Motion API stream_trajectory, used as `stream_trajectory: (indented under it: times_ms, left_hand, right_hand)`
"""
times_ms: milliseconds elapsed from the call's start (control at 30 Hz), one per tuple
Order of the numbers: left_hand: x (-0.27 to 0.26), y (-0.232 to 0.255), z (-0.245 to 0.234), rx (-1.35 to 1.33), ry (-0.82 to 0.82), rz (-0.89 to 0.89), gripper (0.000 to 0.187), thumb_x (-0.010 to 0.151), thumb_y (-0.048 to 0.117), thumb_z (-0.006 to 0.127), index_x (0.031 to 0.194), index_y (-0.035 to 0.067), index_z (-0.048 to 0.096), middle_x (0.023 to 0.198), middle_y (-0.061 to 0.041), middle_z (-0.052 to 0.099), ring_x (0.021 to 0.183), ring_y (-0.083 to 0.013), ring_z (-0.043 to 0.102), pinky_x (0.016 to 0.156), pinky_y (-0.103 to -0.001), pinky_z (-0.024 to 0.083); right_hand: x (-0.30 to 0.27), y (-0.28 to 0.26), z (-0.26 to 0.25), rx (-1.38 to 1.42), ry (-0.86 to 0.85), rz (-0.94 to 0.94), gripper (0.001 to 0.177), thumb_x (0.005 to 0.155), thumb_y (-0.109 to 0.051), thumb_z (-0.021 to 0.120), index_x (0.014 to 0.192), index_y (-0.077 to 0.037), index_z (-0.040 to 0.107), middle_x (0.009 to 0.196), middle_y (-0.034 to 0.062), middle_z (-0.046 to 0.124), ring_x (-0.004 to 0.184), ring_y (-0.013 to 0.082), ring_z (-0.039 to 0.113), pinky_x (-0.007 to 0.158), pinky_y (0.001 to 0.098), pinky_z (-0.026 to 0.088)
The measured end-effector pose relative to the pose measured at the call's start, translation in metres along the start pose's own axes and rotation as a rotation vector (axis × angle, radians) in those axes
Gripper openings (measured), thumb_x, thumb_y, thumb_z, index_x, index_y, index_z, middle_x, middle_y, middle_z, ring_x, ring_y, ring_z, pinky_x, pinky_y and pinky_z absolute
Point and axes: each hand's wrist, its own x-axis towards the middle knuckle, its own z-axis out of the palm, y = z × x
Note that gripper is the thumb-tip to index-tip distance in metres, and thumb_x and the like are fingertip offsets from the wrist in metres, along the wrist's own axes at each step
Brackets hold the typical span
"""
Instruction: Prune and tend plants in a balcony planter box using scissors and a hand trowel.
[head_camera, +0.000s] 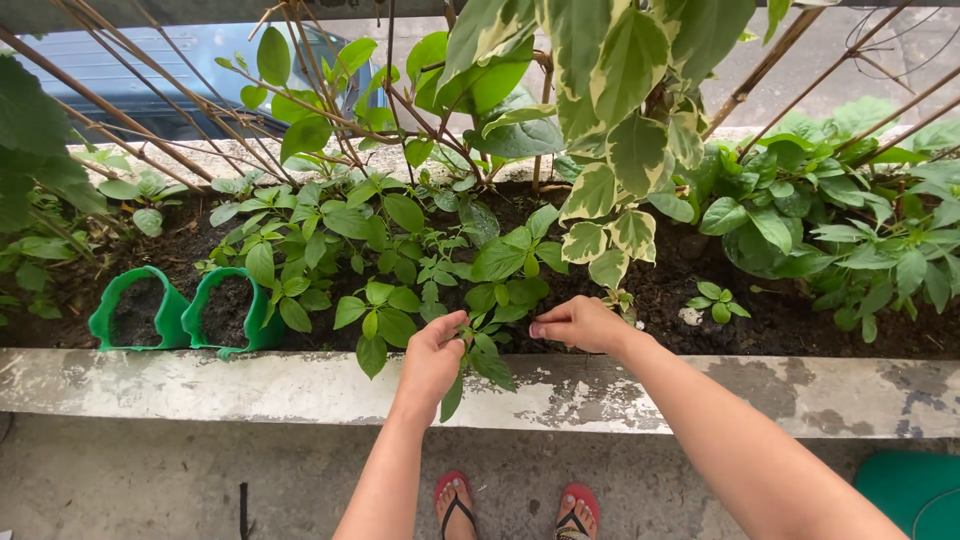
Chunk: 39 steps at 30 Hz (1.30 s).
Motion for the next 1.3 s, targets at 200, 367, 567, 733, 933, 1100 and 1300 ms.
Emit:
stream_trajectory:
  times_ms: [200,367,567,733,933,1100,1300]
  left_hand:
    - [0.003,0.0,0.006,0.001,0.022,0.011,0.053,0.09,-0.003,0.05,0.141,0.005,0.059,0.133,-0.008,0.071,0.118,-0.0163,0.068,0.101,-0.028,0.049]
    - [-0.017,0.027,-0.003,-0.031,0.053,-0.047,0.051,0.094,0.003,0.051,0.143,0.01,0.059,0.133,-0.009,0.069,0.117,-0.019,0.065,0.099,-0.031,0.05]
    - [-0.022,-0.008,-0.039,-0.082,0.164,0.024,0.047,0.095,0.005,0.048,0.141,0.006,0.059,0.14,-0.008,0.066,0.122,-0.0186,0.066,0.102,-0.031,0.049]
    - [-0.026,-0.014,-0.055,-0.079,0.215,0.0,0.043,0.096,0.008,0.05,0.138,0.004,0.059,0.137,-0.01,0.068,0.119,-0.0197,0.068,0.101,-0.032,0.05]
    - [-0.024,-0.006,-0.067,-0.097,0.164,0.019,0.042,0.096,0.008,0.05,0.137,0.002,0.06,0.134,-0.01,0.07,0.115,-0.0195,0.069,0.101,-0.031,0.051]
    - [-0.025,0.001,-0.086,-0.086,0.118,0.004,0.042,0.096,0.009,0.051,0.137,0.003,0.06,0.135,-0.009,0.069,0.113,-0.0179,0.068,0.1,-0.031,0.051]
    - [-0.01,-0.002,-0.105,-0.038,0.081,0.006,0.042,0.095,0.007,0.051,0.136,0.002,0.061,0.133,-0.01,0.071,0.112,-0.018,0.07,0.099,-0.03,0.052]
  right_hand:
    - [0.018,0.031,0.011,-0.085,0.003,-0.256,0.038,0.084,-0.044,0.078,0.109,-0.016,0.083,0.093,0.0021,0.082,0.08,0.0093,0.072,0.079,0.0309,0.056]
    - [-0.009,-0.017,-0.006,-0.083,-0.009,-0.129,0.04,0.085,-0.044,0.076,0.112,-0.016,0.082,0.086,0.0041,0.079,0.072,0.0138,0.069,0.075,0.0319,0.056]
    - [-0.052,-0.055,-0.022,0.069,0.04,-0.001,0.045,0.09,-0.049,0.07,0.114,-0.012,0.081,0.071,0.002,0.068,0.062,0.0096,0.06,0.062,0.0276,0.048]
    - [-0.088,-0.072,-0.01,0.369,-0.008,0.034,0.04,0.095,-0.044,0.064,0.114,-0.01,0.076,0.068,-0.0019,0.059,0.053,0.0051,0.045,0.048,0.0252,0.034]
    - [-0.127,-0.107,0.021,0.873,-0.039,0.121,0.025,0.101,-0.031,0.052,0.107,-0.007,0.059,0.072,0.0046,0.061,0.043,0.0071,0.041,0.034,0.0249,0.022]
    - [-0.166,-0.165,0.05,1.04,0.122,0.08,0.034,0.101,-0.031,0.049,0.123,-0.007,0.057,0.076,0.0059,0.058,0.04,0.0079,0.041,0.032,0.0249,0.024]
    - [-0.15,-0.195,0.12,1.097,0.124,0.162,0.04,0.101,-0.031,0.048,0.135,-0.011,0.051,0.082,0.006,0.057,0.04,0.0096,0.041,0.032,0.0266,0.024]
